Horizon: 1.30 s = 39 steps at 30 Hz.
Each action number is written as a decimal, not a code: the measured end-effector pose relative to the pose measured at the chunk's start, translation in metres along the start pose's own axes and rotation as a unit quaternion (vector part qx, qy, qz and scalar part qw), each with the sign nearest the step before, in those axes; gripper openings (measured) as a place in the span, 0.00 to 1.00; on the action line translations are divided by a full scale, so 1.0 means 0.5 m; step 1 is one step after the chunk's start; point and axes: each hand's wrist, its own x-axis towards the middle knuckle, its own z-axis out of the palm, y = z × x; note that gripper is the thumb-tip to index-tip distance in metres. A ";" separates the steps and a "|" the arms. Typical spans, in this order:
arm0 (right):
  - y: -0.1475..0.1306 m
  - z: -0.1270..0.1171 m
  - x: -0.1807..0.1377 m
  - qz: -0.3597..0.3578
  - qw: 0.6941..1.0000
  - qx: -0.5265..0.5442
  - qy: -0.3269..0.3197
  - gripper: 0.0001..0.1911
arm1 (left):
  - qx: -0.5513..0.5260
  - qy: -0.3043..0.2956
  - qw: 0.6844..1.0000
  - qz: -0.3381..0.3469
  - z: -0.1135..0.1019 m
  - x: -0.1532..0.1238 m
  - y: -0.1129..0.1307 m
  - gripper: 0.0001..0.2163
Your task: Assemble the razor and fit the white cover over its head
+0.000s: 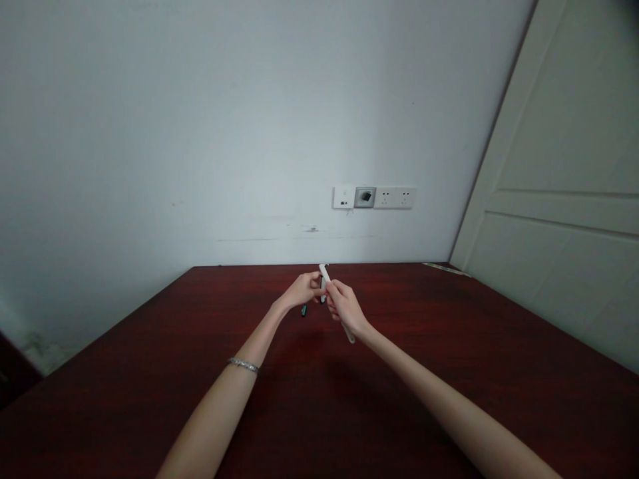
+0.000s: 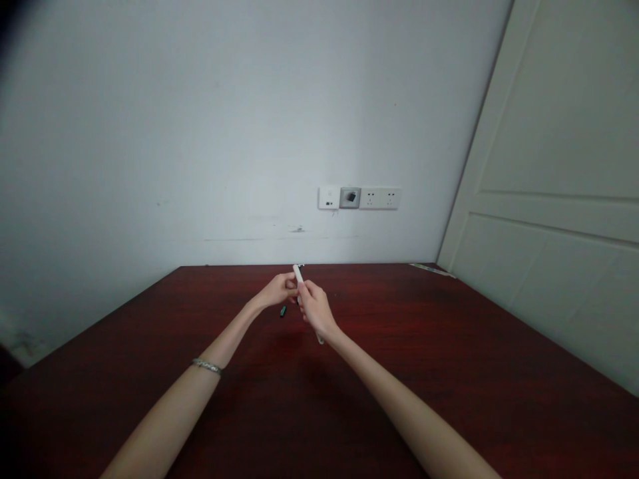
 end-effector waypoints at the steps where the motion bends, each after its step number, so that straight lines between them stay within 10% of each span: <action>1: -0.001 0.001 0.001 -0.006 1.000 -0.013 0.004 0.17 | 0.004 0.003 1.000 0.002 -0.001 0.001 -0.001 0.12; 28: -0.030 -0.084 0.037 -0.053 0.990 -0.130 0.031 0.27 | 0.078 0.057 0.993 0.073 -0.014 -0.002 0.009 0.04; 34: -0.096 -0.121 0.052 -0.058 0.845 -0.520 0.110 0.27 | 0.219 0.087 0.965 0.112 -0.017 -0.015 0.028 0.06; 39: -0.119 -0.096 0.051 -0.107 0.759 -0.628 0.131 0.26 | 0.264 0.105 0.952 0.115 -0.014 -0.019 0.033 0.09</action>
